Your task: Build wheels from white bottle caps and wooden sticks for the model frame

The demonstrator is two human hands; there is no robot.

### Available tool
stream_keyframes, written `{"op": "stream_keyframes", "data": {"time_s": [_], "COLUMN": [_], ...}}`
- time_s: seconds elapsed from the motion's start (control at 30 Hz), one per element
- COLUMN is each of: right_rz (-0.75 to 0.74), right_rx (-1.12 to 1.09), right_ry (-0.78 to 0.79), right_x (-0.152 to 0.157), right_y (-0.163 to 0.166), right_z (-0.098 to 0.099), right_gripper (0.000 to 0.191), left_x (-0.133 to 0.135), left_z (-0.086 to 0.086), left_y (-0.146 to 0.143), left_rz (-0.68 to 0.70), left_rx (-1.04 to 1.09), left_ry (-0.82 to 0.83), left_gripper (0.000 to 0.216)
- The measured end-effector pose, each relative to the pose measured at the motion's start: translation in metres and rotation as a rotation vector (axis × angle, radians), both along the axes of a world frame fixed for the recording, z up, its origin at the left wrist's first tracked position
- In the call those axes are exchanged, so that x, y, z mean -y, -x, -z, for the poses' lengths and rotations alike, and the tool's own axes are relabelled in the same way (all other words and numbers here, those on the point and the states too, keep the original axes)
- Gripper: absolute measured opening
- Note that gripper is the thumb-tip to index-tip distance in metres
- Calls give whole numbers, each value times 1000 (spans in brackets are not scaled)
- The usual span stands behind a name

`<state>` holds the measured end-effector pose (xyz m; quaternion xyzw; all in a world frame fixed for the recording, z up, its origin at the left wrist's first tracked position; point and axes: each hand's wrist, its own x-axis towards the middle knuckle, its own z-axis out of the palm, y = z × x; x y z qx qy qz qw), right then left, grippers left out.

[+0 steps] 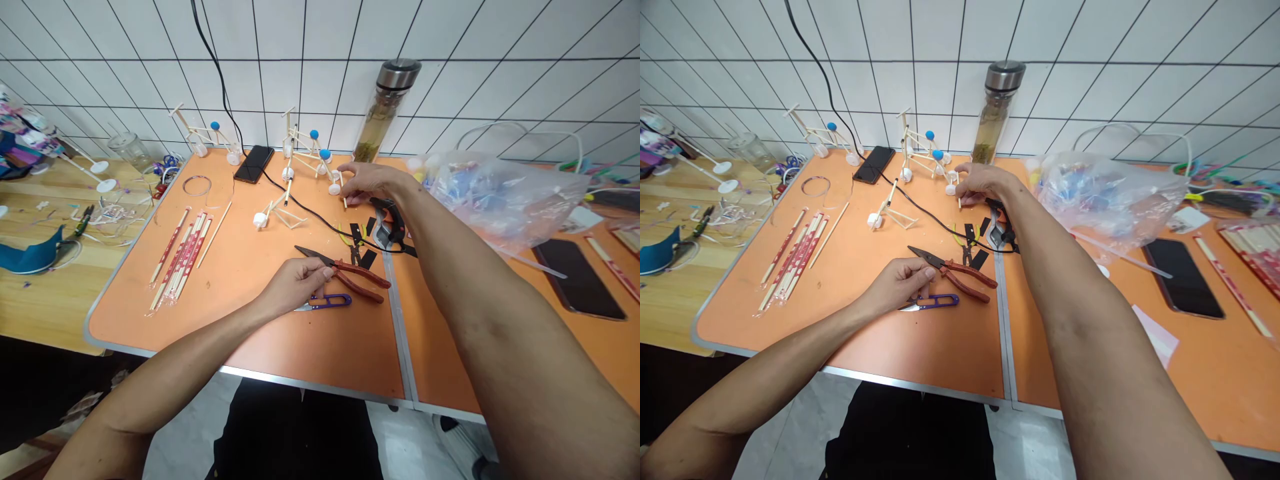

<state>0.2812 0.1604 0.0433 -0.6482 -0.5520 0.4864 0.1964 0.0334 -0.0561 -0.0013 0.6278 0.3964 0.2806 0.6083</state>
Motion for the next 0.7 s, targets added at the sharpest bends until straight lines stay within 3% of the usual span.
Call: {"op": "stream_keyframes", "data": {"time_s": [0.7], "right_rz": [5], "right_rx": [16], "right_ry": [7], "right_x": [5], "right_y": [5], "right_z": [-4], "right_gripper": [107], "left_x": [1], "left_z": [-1], "left_y": [1], "left_rz": [4], "left_rx": [8], "left_ry": [-14], "left_gripper": [61]}}
